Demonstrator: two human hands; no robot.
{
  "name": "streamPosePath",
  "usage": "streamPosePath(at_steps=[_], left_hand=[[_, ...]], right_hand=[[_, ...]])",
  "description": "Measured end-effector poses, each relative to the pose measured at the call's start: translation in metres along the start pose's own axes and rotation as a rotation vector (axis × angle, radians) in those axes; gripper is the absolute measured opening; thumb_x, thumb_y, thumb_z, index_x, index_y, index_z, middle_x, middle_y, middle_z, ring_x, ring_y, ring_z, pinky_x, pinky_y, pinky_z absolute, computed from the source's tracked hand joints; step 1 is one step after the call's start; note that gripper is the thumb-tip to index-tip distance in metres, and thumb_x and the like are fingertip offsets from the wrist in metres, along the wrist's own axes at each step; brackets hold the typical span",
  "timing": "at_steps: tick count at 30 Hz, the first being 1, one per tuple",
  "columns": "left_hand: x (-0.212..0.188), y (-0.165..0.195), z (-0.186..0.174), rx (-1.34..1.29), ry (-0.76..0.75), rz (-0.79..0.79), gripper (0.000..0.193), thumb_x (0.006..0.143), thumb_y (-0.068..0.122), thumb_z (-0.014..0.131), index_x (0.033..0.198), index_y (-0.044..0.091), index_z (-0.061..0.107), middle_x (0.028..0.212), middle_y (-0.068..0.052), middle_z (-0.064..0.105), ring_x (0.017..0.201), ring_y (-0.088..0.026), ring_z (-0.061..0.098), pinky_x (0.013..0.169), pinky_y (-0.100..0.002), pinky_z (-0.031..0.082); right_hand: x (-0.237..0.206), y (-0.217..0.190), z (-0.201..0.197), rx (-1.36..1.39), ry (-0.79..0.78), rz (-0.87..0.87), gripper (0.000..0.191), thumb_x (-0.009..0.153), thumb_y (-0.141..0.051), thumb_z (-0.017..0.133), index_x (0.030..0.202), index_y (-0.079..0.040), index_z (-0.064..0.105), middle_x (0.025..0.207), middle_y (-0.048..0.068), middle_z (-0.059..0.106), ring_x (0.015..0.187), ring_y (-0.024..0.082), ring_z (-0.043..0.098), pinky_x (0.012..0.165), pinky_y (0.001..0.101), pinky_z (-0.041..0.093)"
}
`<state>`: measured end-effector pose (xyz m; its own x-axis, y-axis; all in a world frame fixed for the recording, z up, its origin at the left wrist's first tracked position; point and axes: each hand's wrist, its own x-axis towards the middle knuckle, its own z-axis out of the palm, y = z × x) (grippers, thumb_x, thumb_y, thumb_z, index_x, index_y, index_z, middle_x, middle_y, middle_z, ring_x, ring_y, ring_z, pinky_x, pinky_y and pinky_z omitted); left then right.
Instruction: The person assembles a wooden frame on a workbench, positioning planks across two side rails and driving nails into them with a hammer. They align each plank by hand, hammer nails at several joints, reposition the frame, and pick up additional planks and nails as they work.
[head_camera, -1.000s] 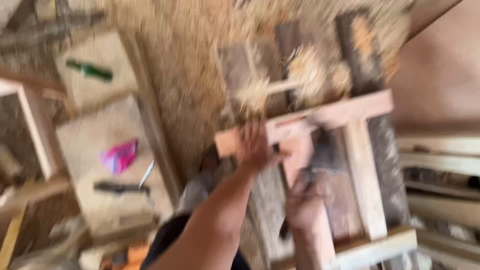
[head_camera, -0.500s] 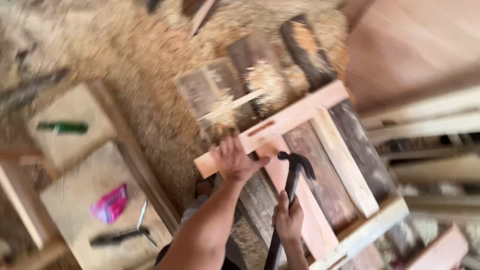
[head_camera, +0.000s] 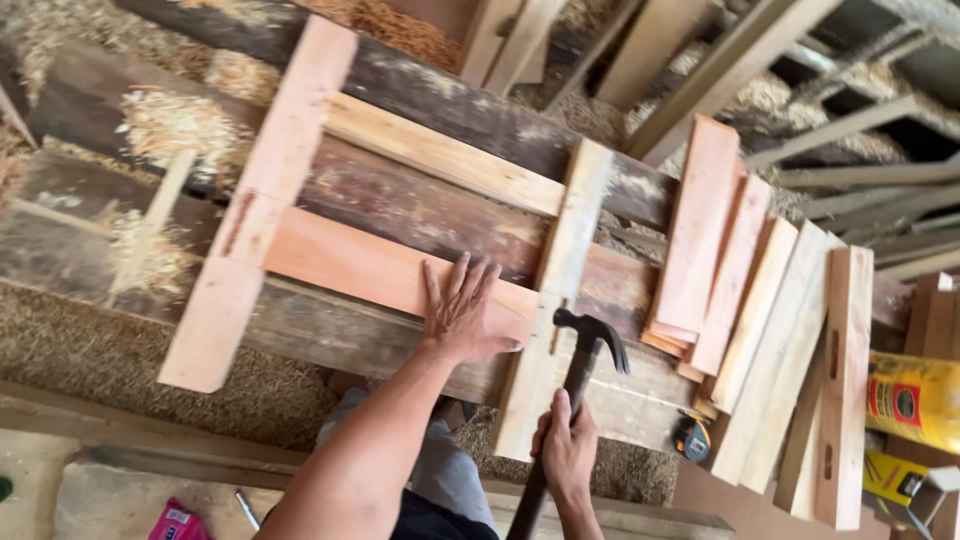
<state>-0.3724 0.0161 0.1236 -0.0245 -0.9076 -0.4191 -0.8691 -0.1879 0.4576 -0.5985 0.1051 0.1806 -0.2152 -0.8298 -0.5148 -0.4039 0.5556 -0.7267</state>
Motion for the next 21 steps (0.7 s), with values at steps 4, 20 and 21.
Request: streamPosePath(at_steps=[4,20,21], left_hand=[[0.0,0.051,-0.006,0.029,-0.069,-0.121,0.155,0.051,0.09,0.075,0.164,0.015,0.0,0.173,-0.008,-0.007,0.157,-0.03,-0.015,0.113,-0.076,-0.017],[-0.001,0.076,0.0,0.108,-0.051,-0.194,0.155,0.036,0.076,0.092,0.16,0.019,0.019,0.171,-0.007,0.004,0.158,-0.03,-0.009,0.115,-0.075,-0.012],[0.0,0.076,0.0,0.104,-0.069,-0.201,0.155,0.037,0.077,0.091,0.161,0.019,0.018,0.171,-0.007,0.003,0.158,-0.03,-0.009,0.115,-0.075,-0.013]], right_hand=[[0.02,0.024,-0.053,-0.218,0.008,-0.14,0.027,0.101,-0.032,0.053,0.089,-0.008,0.057,0.052,0.005,0.06,0.038,0.015,0.057,0.034,0.034,0.047],[0.127,-0.011,-0.08,-1.112,-0.528,-0.388,0.025,0.111,-0.034,0.047,0.104,-0.011,0.047,0.08,0.015,0.07,0.059,0.035,0.068,0.045,0.0433,0.055],[0.119,-0.021,-0.081,-1.005,-0.477,-0.463,0.026,0.108,-0.034,0.05,0.106,-0.009,0.049,0.078,0.018,0.071,0.059,0.037,0.068,0.047,0.0459,0.054]])
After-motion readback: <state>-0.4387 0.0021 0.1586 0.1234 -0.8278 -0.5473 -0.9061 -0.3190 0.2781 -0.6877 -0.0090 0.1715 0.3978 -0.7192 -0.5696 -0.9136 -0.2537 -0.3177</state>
